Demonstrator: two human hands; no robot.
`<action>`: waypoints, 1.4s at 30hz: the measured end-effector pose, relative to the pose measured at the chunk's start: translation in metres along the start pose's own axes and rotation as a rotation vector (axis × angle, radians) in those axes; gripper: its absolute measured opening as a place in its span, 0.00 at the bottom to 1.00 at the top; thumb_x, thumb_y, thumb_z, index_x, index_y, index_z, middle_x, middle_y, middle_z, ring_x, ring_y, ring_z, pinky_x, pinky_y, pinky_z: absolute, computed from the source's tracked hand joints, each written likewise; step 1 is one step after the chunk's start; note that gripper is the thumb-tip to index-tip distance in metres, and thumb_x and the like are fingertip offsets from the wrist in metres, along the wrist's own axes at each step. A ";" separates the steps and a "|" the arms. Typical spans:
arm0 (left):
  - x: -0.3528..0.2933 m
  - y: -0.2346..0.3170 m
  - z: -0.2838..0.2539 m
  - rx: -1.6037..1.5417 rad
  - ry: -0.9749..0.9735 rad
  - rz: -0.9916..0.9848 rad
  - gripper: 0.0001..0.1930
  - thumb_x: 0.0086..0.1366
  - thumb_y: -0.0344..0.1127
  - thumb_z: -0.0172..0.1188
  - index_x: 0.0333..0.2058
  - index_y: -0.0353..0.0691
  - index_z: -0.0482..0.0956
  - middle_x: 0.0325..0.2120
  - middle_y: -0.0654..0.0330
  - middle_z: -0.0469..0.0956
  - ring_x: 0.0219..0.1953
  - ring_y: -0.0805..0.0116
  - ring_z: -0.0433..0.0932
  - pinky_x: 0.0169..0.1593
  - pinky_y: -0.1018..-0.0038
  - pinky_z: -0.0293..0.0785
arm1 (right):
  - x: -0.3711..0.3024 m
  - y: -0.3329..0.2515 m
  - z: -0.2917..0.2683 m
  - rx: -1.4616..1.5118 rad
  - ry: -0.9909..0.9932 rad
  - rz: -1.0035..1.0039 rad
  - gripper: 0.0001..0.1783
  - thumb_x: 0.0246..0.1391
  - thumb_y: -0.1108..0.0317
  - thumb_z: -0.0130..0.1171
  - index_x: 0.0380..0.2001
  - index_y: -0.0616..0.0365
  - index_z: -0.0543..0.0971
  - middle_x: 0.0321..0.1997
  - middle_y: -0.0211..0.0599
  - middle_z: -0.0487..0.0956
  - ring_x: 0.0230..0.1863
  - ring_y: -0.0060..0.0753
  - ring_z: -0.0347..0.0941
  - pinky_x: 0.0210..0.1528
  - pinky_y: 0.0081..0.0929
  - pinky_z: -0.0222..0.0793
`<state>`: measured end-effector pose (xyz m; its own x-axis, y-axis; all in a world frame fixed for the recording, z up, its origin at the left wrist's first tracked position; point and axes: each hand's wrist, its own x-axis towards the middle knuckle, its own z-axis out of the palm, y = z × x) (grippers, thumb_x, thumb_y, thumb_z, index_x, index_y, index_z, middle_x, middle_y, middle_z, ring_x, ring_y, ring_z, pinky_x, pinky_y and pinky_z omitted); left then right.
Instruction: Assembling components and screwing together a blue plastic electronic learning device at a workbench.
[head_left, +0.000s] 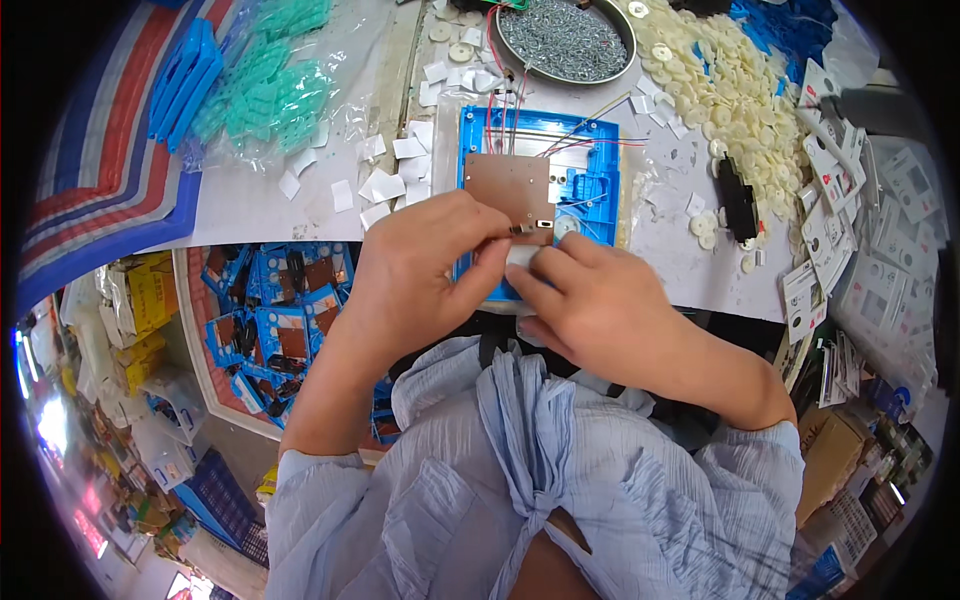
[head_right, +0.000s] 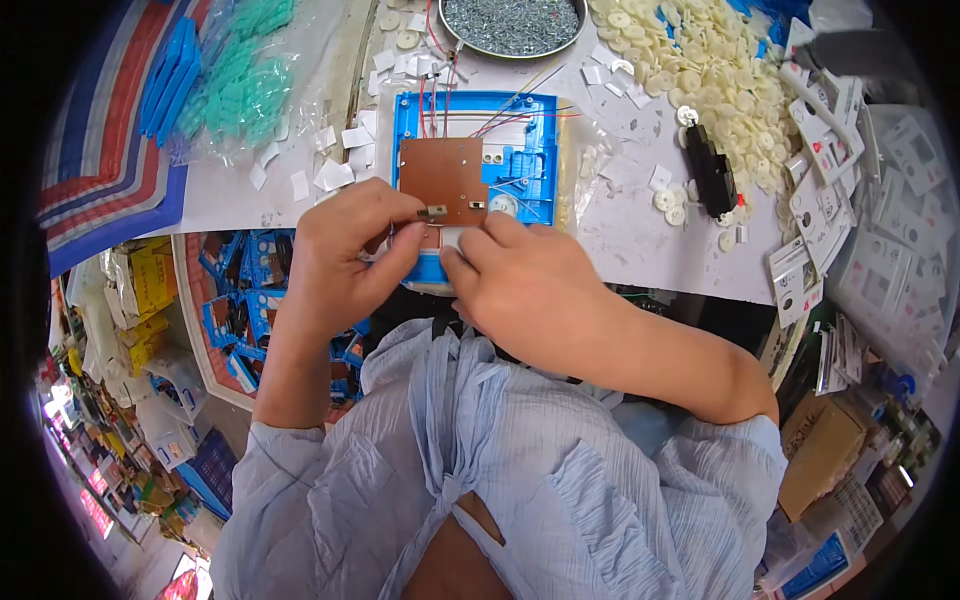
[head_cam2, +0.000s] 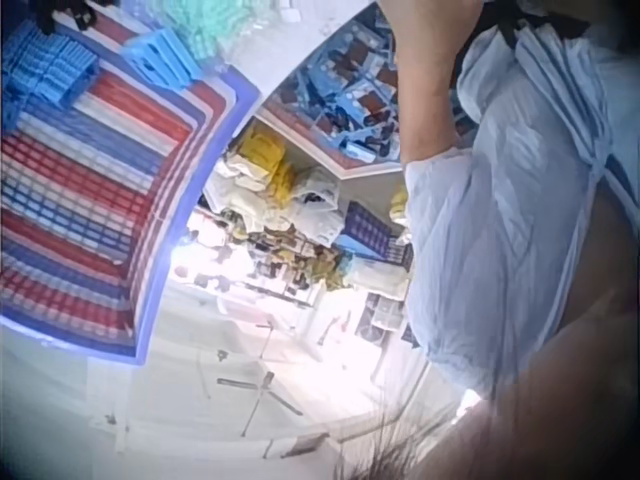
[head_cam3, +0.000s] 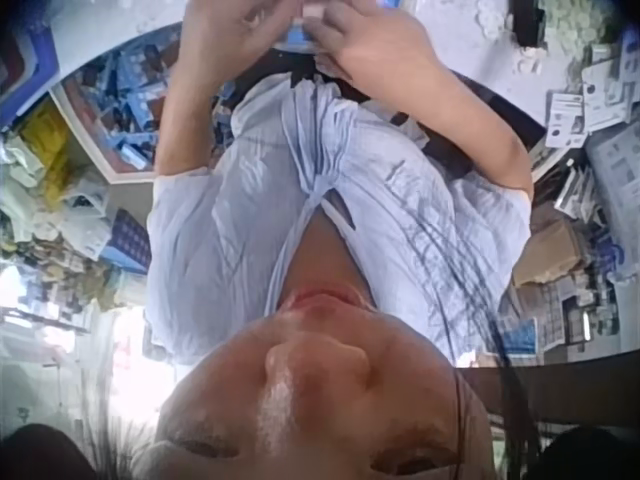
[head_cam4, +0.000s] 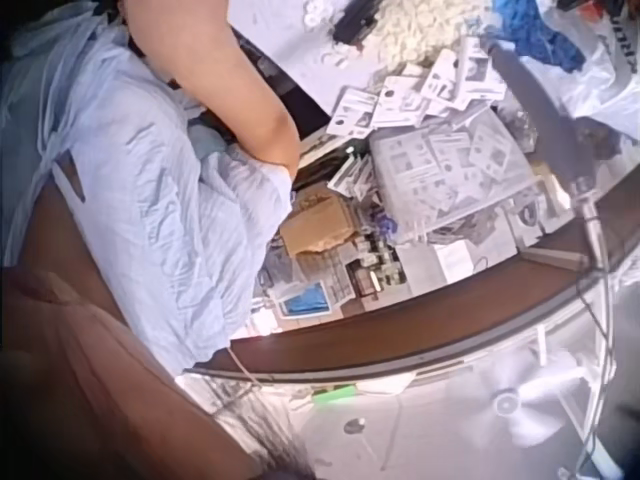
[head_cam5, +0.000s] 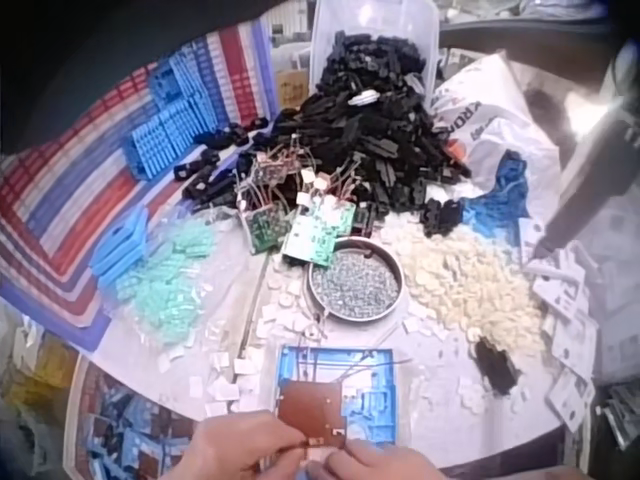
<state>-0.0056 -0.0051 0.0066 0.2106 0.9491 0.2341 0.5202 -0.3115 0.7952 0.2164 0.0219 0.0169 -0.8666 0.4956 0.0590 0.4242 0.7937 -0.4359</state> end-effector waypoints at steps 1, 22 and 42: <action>0.000 -0.001 0.001 0.015 0.005 0.047 0.05 0.59 0.24 0.65 0.35 0.36 0.81 0.27 0.56 0.79 0.26 0.60 0.76 0.30 0.69 0.71 | -0.002 0.002 -0.009 0.081 0.009 0.006 0.23 0.45 0.64 0.71 0.47 0.59 0.82 0.36 0.35 0.76 0.39 0.38 0.75 0.38 0.34 0.73; -0.010 0.001 0.029 0.081 -0.251 0.281 0.15 0.51 0.30 0.73 0.38 0.41 0.79 0.40 0.58 0.79 0.41 0.52 0.78 0.46 0.59 0.71 | -0.040 0.012 -0.003 0.100 0.096 0.149 0.08 0.48 0.73 0.65 0.33 0.60 0.79 0.33 0.38 0.76 0.40 0.43 0.74 0.41 0.34 0.74; -0.026 -0.014 0.034 0.224 -0.241 0.395 0.12 0.51 0.31 0.70 0.35 0.43 0.80 0.44 0.62 0.80 0.46 0.59 0.79 0.55 0.56 0.71 | -0.062 0.028 0.031 0.311 0.300 0.177 0.12 0.42 0.71 0.76 0.32 0.52 0.84 0.33 0.31 0.74 0.34 0.40 0.65 0.38 0.35 0.60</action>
<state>0.0093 -0.0270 -0.0298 0.5980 0.7278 0.3358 0.5213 -0.6713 0.5268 0.2736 0.0024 -0.0265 -0.6544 0.7302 0.1962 0.4203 0.5670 -0.7084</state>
